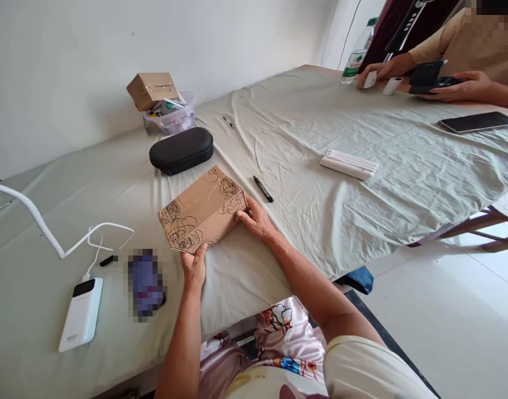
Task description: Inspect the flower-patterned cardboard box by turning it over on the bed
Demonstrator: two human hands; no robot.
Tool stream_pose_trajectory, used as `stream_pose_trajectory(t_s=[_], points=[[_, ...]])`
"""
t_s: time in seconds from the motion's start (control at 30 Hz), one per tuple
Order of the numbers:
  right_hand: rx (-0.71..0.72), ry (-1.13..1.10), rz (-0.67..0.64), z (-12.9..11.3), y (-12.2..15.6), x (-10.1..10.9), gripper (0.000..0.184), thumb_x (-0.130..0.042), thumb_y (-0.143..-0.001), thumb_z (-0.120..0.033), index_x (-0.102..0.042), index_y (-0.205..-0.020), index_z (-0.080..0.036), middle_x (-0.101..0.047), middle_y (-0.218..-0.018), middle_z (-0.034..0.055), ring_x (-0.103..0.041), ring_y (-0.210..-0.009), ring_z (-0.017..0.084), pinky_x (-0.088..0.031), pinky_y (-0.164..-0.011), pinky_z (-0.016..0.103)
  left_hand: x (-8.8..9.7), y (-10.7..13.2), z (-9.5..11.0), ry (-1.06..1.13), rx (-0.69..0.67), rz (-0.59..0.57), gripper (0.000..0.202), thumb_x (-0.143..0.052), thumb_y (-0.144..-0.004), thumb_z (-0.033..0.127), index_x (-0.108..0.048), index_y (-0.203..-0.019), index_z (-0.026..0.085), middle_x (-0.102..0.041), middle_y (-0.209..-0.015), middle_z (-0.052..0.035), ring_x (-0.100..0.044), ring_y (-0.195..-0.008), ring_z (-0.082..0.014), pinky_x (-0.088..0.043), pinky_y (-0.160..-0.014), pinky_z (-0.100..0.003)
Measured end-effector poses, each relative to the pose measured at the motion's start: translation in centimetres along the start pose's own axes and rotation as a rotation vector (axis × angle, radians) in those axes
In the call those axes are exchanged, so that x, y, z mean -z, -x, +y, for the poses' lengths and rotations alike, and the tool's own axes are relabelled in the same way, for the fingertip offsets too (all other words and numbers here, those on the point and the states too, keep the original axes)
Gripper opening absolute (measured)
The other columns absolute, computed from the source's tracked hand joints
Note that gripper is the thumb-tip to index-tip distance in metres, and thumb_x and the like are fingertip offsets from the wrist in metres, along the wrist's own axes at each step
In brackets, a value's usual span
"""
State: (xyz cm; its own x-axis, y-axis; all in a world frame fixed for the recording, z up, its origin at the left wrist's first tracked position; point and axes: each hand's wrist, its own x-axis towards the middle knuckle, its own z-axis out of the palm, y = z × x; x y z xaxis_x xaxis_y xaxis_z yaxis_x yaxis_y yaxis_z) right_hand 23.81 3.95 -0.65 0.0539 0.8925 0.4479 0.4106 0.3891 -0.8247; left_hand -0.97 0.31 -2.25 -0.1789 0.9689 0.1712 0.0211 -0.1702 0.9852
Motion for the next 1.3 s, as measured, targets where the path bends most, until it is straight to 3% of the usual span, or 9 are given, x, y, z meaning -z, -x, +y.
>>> stream_pose_trajectory(t_s=[0.13, 0.27, 0.43, 0.57, 0.8, 0.93, 1.03, 1.17, 1.3], points=[[0.034, -0.056, -0.031, -0.1, 0.1, 0.0, 0.076, -0.058, -0.099, -0.073, -0.048, -0.157, -0.025, -0.064, -0.145, 0.0148, -0.066, -0.125, 0.031, -0.061, -0.095, 0.044, 0.4, -0.3, -0.1, 0.026, -0.070, 0.095, 0.076, -0.076, -0.089, 0.058, -0.049, -0.148, 0.018, -0.064, -0.146, -0.0191, -0.068, -0.130, -0.0262, -0.051, -0.119, -0.040], [0.098, -0.017, 0.060, -0.3, 0.4, 0.0, 0.075, -0.058, -0.098, -0.073, -0.047, -0.157, -0.027, -0.060, -0.150, 0.0157, -0.064, -0.129, 0.032, -0.060, -0.093, 0.044, 0.9, -0.4, -0.2, -0.031, -0.168, 0.182, 0.080, -0.070, -0.092, 0.065, -0.045, -0.151, 0.018, -0.061, -0.146, -0.0209, -0.067, -0.131, -0.0264, -0.053, -0.117, -0.038], [0.243, 0.117, 0.228, -0.9, 0.5, 0.1, 0.077, -0.044, -0.097, -0.085, -0.063, -0.140, -0.023, -0.069, -0.112, 0.0130, -0.067, -0.095, 0.028, -0.060, -0.084, 0.047, 1.7, 0.0, -0.5, -0.194, -0.307, 0.114, 0.082, -0.052, -0.097, 0.073, -0.044, -0.155, 0.015, -0.056, -0.149, -0.0226, -0.058, -0.142, -0.0310, -0.047, -0.121, -0.042], [0.205, 0.155, 0.333, -1.8, 0.5, -0.2, 0.079, -0.038, -0.096, -0.088, -0.068, -0.127, -0.022, -0.068, -0.095, 0.0092, -0.064, -0.082, 0.025, -0.057, -0.075, 0.041, 2.0, -0.3, -0.6, -0.251, -0.411, 0.096, 0.094, -0.055, -0.094, 0.077, -0.037, -0.161, 0.015, -0.054, -0.151, -0.0234, -0.054, -0.145, -0.0336, -0.044, -0.123, -0.046], [0.042, 0.117, 0.338, -2.5, 0.0, -0.6, 0.066, -0.045, -0.099, -0.081, -0.069, -0.107, -0.020, -0.064, -0.083, 0.0038, -0.060, -0.074, 0.019, -0.052, -0.072, 0.034, 1.9, -1.2, 0.0, -0.373, -0.301, 0.150, 0.072, -0.051, -0.099, 0.068, -0.058, -0.145, 0.013, -0.070, -0.130, -0.0202, -0.070, -0.117, -0.0279, -0.059, -0.097, -0.036], [0.073, 0.149, 0.450, -2.2, 0.0, -1.0, 0.054, -0.048, -0.102, -0.069, -0.065, -0.118, -0.021, -0.067, -0.096, 0.0073, -0.064, -0.085, 0.022, -0.057, -0.084, 0.039, 1.9, -0.8, 0.3, -0.404, -0.280, 0.103, 0.071, -0.057, -0.097, 0.066, -0.056, -0.146, 0.014, -0.072, -0.128, -0.0193, -0.073, -0.103, -0.0242, -0.061, -0.085, -0.032], [0.159, 0.267, 0.504, -2.2, 0.1, -1.3, 0.044, -0.049, -0.105, -0.057, -0.062, -0.130, -0.023, -0.068, -0.117, 0.0128, -0.066, -0.107, 0.026, -0.056, -0.099, 0.045, 1.8, -0.3, 0.5, -0.456, -0.337, 0.139, 0.073, -0.059, -0.097, 0.064, -0.052, -0.148, 0.012, -0.068, -0.135, -0.0218, -0.073, -0.109, -0.0256, -0.062, -0.084, -0.033], [0.245, 0.431, 0.511, -2.9, 0.4, -1.7, 0.035, -0.049, -0.107, -0.042, -0.064, -0.133, -0.023, -0.065, -0.134, 0.0157, -0.061, -0.127, 0.028, -0.049, -0.111, 0.049, 1.6, 0.1, 0.6, -0.493, -0.349, 0.148, 0.067, -0.059, -0.097, 0.062, -0.057, -0.142, 0.012, -0.069, -0.134, -0.0228, -0.072, -0.113, -0.0270, -0.062, -0.087, -0.034], [0.276, 0.551, 0.425, -4.3, 1.1, -2.3, 0.027, -0.054, -0.106, -0.035, -0.071, -0.127, -0.029, -0.064, -0.144, 0.0109, -0.054, -0.142, 0.031, -0.033, -0.125, 0.057, 1.8, 0.2, 0.5, -0.494, -0.280, 0.130, 0.065, -0.058, -0.095, 0.067, -0.062, -0.132, 0.014, -0.074, -0.124, -0.0202, -0.074, -0.108, -0.0264, -0.062, -0.089, -0.034]])
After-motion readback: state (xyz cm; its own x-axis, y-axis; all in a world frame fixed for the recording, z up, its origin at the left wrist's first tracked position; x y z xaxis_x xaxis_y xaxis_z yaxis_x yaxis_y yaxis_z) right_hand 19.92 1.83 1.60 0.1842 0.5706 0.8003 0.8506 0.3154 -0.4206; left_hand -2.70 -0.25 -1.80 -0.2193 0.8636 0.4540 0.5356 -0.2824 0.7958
